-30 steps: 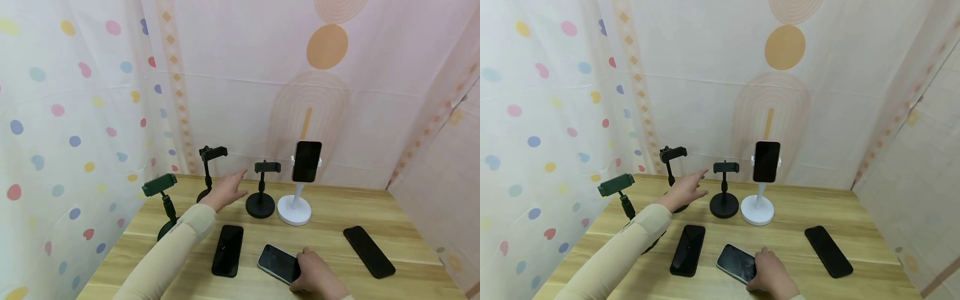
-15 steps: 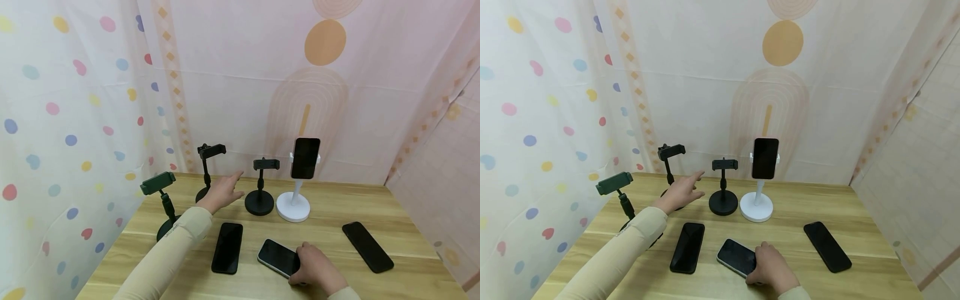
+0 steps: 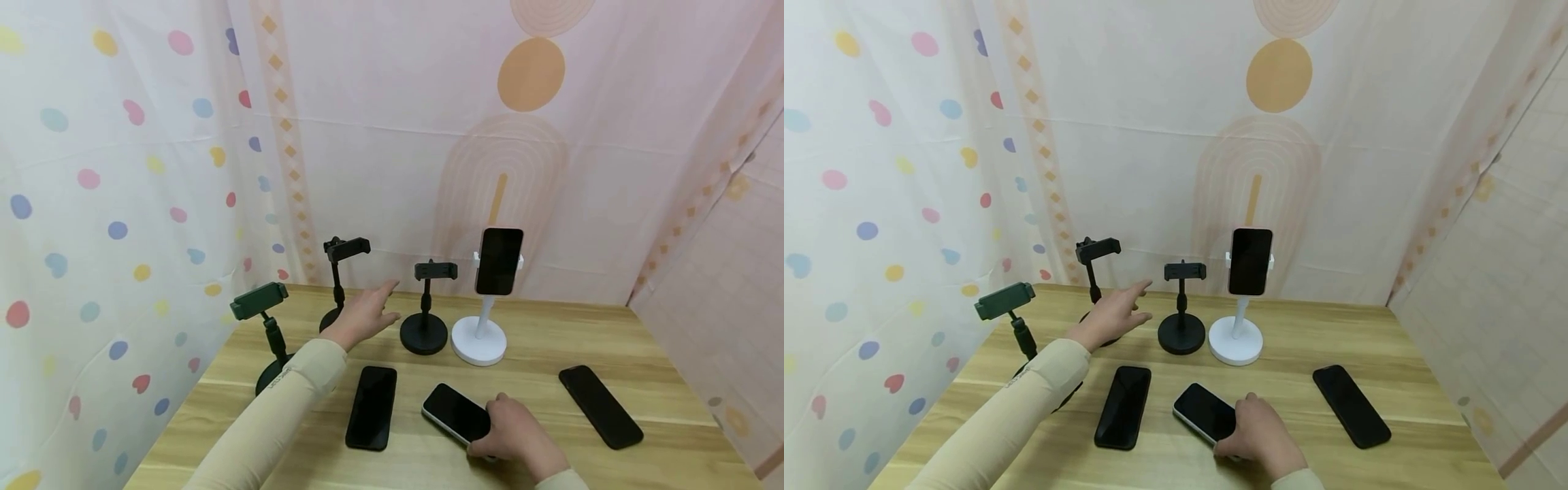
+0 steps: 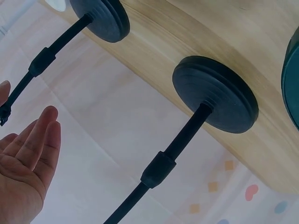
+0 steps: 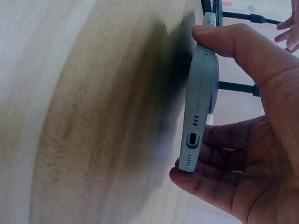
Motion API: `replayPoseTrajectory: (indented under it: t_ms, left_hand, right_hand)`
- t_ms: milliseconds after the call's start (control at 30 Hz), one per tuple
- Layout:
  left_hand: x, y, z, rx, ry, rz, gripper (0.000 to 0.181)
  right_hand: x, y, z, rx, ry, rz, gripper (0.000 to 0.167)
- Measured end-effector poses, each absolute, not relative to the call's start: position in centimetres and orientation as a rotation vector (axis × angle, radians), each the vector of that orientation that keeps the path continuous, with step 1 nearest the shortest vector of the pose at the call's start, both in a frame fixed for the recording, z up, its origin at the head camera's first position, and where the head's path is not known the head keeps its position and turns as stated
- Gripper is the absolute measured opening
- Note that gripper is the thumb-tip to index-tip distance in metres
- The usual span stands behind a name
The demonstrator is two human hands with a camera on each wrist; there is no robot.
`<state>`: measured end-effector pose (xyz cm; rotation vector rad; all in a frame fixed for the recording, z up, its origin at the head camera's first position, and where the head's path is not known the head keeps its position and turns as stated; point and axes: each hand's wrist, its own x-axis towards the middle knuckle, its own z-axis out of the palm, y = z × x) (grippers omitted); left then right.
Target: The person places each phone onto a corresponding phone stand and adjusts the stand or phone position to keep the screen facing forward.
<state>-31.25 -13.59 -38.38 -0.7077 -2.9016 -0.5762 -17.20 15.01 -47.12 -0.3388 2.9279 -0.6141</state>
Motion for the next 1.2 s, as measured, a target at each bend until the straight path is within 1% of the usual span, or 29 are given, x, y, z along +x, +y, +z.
replayPoseTrajectory:
  t_ms: [200, 467, 700, 967, 1200]
  left_hand:
    - [-31.3, -13.7, -38.7, -0.715, -2.875, -0.614, 0.067]
    - [-31.1, -13.6, -38.5, -0.749, -2.828, -0.650, 0.062]
    - [-31.1, -13.3, -38.1, -0.760, -2.812, -0.691, 0.060]
    - [-31.1, -13.1, -37.7, -0.769, -2.795, -0.707, 0.057]
    - [-31.2, -13.0, -37.2, -0.776, -2.737, -0.714, 0.056]
  right_hand:
    - [-17.2, 15.0, -47.2, -0.308, 2.967, -0.656, 0.058]
    - [-17.5, 14.8, -47.0, -0.266, 3.025, -0.694, 0.068]
    - [-17.6, 14.5, -47.4, -0.229, 3.131, -0.728, 0.068]
    - [-17.8, 13.7, -47.0, -0.121, 3.150, -0.846, 0.076]
    - [-18.3, 12.9, -46.7, -0.046, 3.216, -0.982, 0.073]
